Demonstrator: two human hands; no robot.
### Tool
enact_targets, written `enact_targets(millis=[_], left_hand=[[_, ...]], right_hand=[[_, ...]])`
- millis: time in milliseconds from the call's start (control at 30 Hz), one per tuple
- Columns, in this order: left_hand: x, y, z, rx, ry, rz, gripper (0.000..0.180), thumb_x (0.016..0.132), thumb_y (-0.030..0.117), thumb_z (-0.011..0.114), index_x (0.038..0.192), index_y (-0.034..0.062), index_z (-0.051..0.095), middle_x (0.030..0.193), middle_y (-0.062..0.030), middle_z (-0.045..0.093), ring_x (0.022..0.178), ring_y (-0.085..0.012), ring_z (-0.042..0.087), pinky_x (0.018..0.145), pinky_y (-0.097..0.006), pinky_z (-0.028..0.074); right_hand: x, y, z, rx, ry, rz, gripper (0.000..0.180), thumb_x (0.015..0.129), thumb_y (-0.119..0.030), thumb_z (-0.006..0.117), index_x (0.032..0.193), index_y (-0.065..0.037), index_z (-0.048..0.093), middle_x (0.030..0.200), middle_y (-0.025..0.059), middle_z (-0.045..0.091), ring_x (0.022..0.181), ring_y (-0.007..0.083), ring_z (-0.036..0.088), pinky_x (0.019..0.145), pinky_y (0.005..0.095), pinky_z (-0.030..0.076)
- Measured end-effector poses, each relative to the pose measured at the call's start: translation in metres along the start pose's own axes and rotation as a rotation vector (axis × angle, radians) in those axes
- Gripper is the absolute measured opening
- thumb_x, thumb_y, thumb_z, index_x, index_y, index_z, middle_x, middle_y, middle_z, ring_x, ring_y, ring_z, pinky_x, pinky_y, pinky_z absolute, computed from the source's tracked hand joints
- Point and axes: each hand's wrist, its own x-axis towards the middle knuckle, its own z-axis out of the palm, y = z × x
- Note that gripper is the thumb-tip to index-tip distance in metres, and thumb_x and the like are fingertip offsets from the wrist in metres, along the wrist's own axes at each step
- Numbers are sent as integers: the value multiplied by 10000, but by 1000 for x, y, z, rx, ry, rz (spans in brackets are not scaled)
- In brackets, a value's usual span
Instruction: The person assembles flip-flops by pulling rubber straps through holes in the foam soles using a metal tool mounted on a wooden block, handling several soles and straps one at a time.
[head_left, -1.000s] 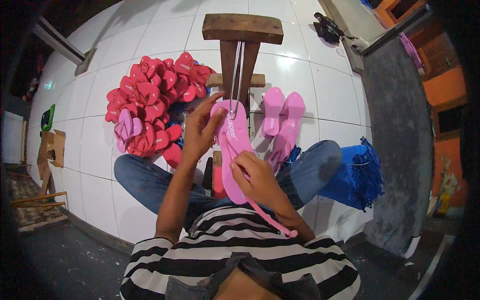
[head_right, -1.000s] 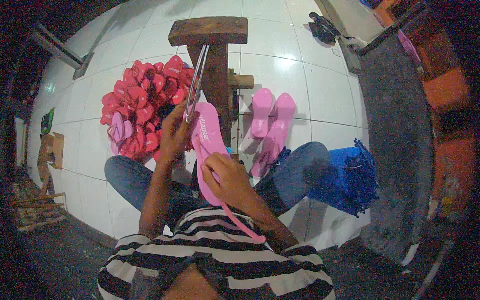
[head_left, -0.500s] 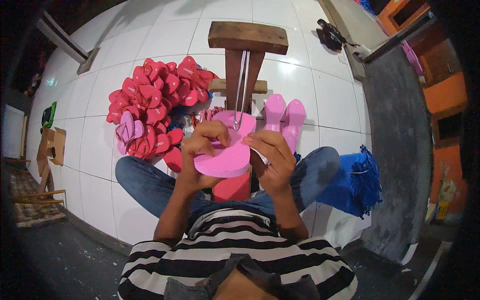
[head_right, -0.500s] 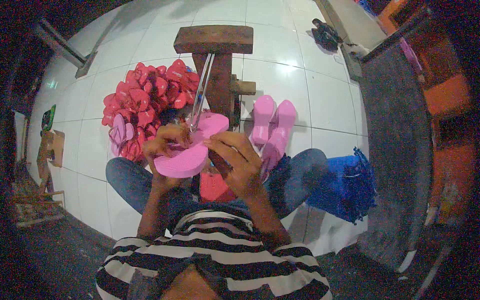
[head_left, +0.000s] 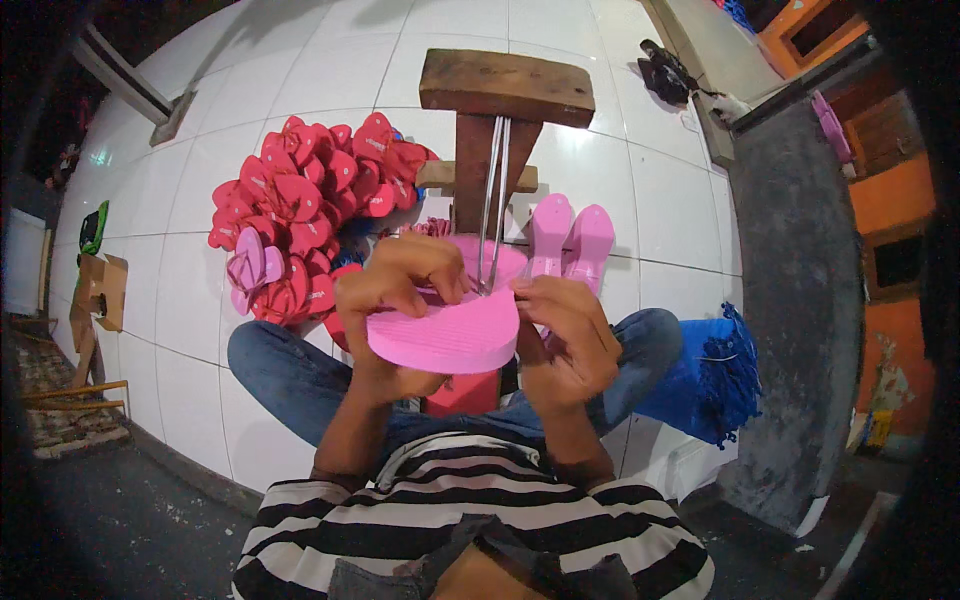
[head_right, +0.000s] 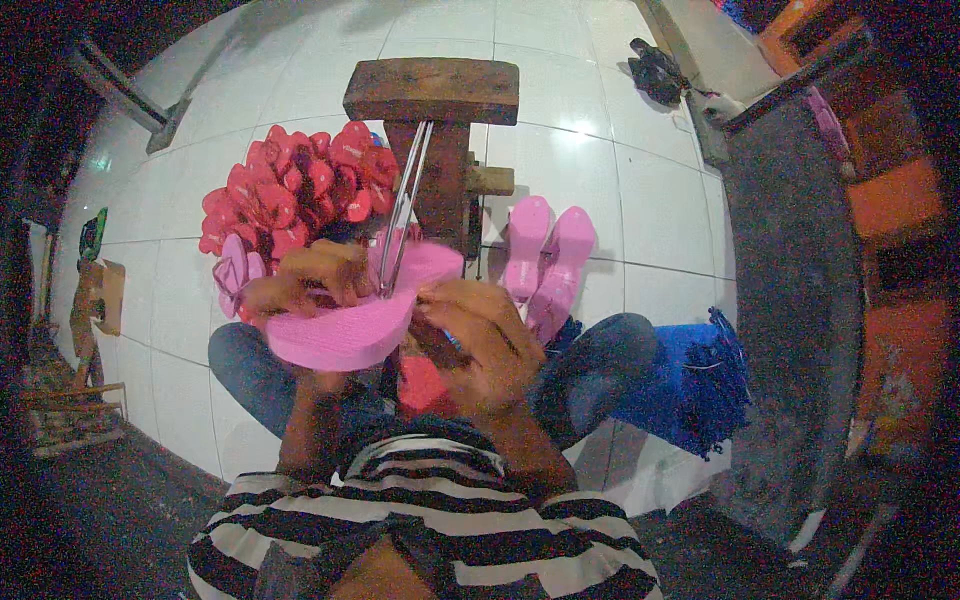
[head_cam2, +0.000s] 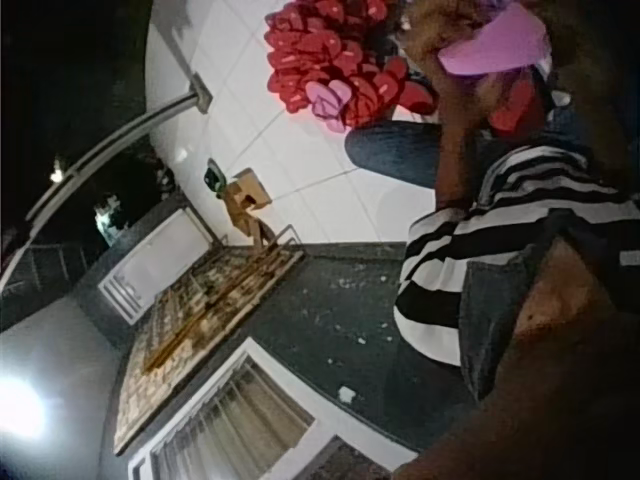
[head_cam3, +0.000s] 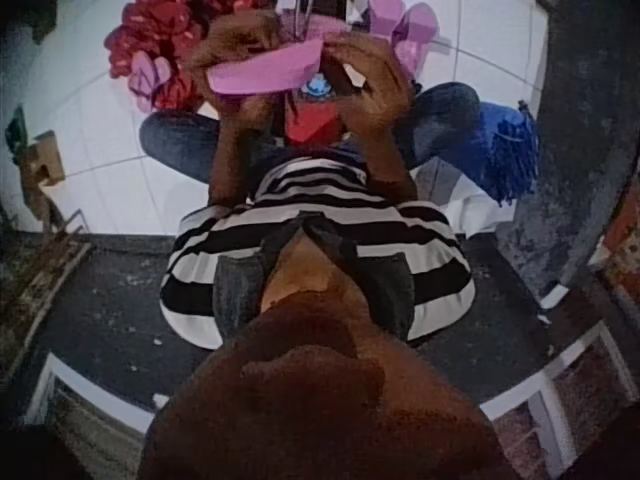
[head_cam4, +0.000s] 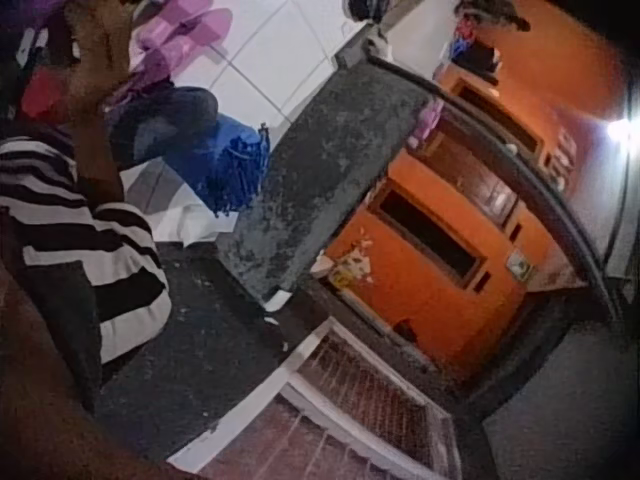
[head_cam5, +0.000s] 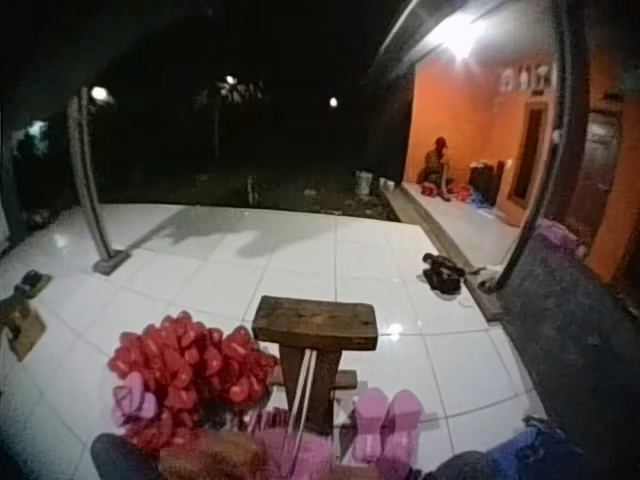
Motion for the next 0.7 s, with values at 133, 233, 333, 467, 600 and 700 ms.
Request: enact_targets(millis=[133, 233, 333, 467, 600, 700], left_hand=[[31, 31, 25, 113, 219, -550, 478, 733, 72, 731, 1087, 29, 412, 992, -149, 497, 891, -267, 549, 786, -344, 452], [31, -14, 13, 567, 81, -419, 538, 769, 123, 716, 1186, -16, 406, 1280, -220, 352, 1189, -344, 397, 962, -388, 354], [70, -61, 17, 841, 126, -189, 673, 791, 146, 708, 1315, 17, 307, 1432, -198, 168, 1311, -326, 244, 1046, -408, 279], [78, -70, 8, 570, 138, -162, 692, 822, 175, 681, 1347, 9, 261, 1443, -195, 149, 1333, -314, 227, 1061, -416, 270], [56, -84, -13, 761, 192, 0, 603, 825, 136, 637, 1317, -15, 322, 1347, -204, 314, 1167, -280, 428, 946, -432, 377], [-16, -71, -29, 229, 140, 62, 306, 794, 106, 551, 1085, 15, 528, 1169, -140, 506, 1070, -261, 502, 904, -437, 396]], right_hand=[[1, -8, 3, -97, -41, 164, 131, 732, 51, 699, 829, 31, 614, 880, 142, 640, 791, 214, 621, 705, 297, 496], [9, 18, 20, -146, 60, 332, 115, 762, 50, 670, 851, 34, 600, 840, 129, 626, 764, 165, 600, 668, 271, 485], [45, 78, 42, -132, 156, 389, 130, 768, 1, 664, 878, -10, 596, 829, 126, 610, 749, 255, 612, 674, 329, 492], [53, 92, 50, 4, 68, 579, 183, 764, -24, 666, 911, -12, 559, 898, 140, 586, 835, 276, 588, 741, 346, 470], [23, 100, 64, -280, 177, 380, 281, 824, -118, 663, 983, -12, 457, 849, 88, 533, 805, 170, 548, 709, 310, 460], [-41, 86, 70, 28, 19, 464, 307, 839, -140, 659, 1041, -9, 469, 914, 91, 550, 859, 166, 546, 751, 302, 459]])
